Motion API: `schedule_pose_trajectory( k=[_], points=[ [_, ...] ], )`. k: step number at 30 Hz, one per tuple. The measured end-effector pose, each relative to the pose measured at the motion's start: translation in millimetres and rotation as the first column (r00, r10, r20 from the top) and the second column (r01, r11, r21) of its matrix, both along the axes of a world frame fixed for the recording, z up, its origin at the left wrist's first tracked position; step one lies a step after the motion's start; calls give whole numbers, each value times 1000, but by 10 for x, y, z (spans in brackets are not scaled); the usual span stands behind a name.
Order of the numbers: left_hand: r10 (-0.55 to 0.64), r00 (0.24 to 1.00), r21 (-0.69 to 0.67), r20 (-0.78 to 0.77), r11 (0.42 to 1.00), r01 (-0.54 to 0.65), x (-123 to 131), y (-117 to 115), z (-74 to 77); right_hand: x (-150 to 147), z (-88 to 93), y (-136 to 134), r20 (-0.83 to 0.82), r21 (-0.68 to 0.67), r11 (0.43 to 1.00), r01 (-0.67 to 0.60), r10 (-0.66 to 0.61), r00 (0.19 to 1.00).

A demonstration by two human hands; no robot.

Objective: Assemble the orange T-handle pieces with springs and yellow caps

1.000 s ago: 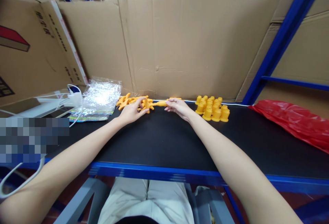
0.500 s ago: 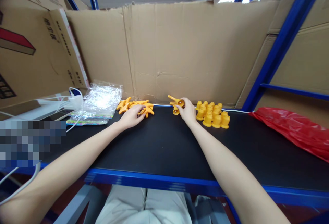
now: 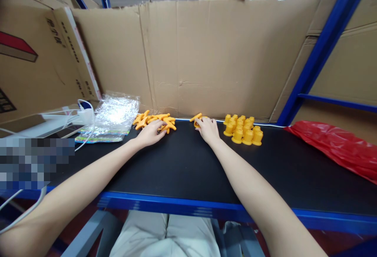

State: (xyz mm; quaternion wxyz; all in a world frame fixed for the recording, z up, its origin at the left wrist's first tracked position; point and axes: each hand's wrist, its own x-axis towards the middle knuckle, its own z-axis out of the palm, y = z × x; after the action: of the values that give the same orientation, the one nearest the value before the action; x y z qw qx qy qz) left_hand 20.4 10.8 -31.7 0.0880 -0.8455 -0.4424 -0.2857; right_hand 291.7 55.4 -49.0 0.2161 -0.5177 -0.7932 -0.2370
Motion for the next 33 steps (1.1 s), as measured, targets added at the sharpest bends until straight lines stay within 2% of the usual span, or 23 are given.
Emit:
schedule_pose_trajectory(
  k=[6, 9, 15, 21, 25, 29, 33],
  points=[
    [-18, 1000, -15, 11, 1000, 18, 0, -4, -4, -13, 6, 2, -139, -103, 993, -63, 49, 989],
    [-17, 1000, -21, 15, 1000, 17, -4, -1, -10, -17, 8, -2, -141, -127, 990, -55, 37, 989],
    [-26, 1000, -15, 11, 1000, 26, -9, 11, -23, -3, -26, 18, -71, -90, 995, -44, 38, 997],
    [-29, 999, -17, 13, 999, 30, -11, 16, -28, 27, -34, 47, -151, -25, 997, -79, 74, 986],
    [-25, 1000, -32, 16, 999, 26, -7, 2, -17, 26, -13, 29, -160, -9, 1000, -10, 8, 987],
    [-33, 999, -34, 13, 999, 33, -2, -3, -16, 11, 7, 0, -102, -82, 992, 97, -105, 989],
    [-41, 999, -26, 18, 999, 41, -9, 10, -23, -13, 24, -31, -48, -131, 982, 138, -145, 988]
  ],
)
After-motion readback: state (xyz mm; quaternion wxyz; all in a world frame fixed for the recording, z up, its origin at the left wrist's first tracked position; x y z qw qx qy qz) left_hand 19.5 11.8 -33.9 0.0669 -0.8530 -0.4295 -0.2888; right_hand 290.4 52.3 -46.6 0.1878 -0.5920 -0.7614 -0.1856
